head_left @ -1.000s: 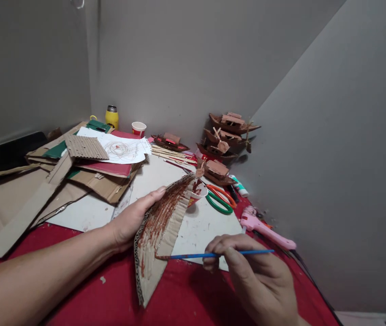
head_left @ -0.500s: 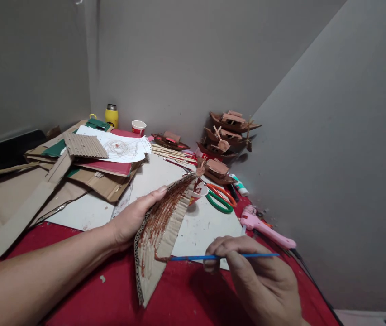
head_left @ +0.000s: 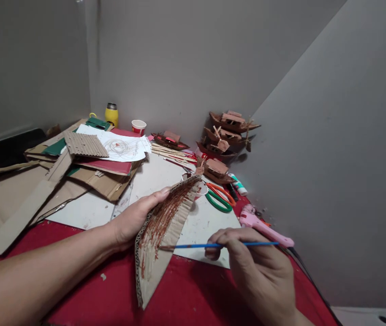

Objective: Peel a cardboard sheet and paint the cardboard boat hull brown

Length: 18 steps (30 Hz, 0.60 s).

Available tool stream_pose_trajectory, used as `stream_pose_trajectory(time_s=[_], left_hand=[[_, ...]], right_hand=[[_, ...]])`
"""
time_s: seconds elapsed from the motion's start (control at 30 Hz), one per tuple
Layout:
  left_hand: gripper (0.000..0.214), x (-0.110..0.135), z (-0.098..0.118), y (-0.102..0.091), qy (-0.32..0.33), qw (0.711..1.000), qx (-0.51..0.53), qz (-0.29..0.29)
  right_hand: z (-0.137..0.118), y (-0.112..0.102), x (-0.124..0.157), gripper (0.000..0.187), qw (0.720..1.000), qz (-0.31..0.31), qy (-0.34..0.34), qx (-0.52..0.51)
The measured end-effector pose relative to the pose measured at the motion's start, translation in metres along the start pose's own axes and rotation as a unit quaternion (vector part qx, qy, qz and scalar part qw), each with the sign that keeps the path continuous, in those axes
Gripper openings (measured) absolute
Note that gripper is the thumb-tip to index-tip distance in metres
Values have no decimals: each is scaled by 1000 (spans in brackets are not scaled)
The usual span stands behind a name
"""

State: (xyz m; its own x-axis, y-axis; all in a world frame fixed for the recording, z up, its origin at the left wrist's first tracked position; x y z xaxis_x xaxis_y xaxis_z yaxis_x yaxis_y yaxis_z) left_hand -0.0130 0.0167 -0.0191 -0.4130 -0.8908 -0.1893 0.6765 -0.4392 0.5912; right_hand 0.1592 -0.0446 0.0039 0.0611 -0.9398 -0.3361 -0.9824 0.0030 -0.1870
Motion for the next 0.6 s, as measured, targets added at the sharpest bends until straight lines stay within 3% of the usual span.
stream_pose_trajectory(time_s=[0.07,0.13,0.27,0.37,0.47,0.6], left_hand=[[31,0,1,-1,8,1000,-11,7],[31,0,2,0,3,1000,-19,11],[33,1,1,1,-11,1000,-10,5],[32,2,1,1,-9,1000,-10,10],[31,1,1,1,-5,1000,-8,7],[31,0,2,1,16,1000,-13,4]], right_hand=[[0,4,3,14,999,-40,6,-7],[0,3,3,13,999,-37,-4,-4],[1,-8,-2,11,998,61,-20,14],[0,-11,-4,11,995,91,-28,10],[-3,-6,-1,10,997,65,-40,7],[-2,2,3,12,1000,-14,-20,-8]])
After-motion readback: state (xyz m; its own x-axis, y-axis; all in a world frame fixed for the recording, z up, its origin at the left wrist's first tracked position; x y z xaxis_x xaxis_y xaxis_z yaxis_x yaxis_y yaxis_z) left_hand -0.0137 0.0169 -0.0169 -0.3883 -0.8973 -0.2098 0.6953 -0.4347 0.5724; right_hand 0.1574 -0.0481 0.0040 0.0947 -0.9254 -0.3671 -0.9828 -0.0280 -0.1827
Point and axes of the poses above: each hand's wrist, its own x-axis away from the middle knuckle, its own y-axis out of the palm, z = x × y, the point moved 5 cm from there along -x, towards the middle knuckle, and after that the axes turned 13 degrees about y, right-handed, at the moved point
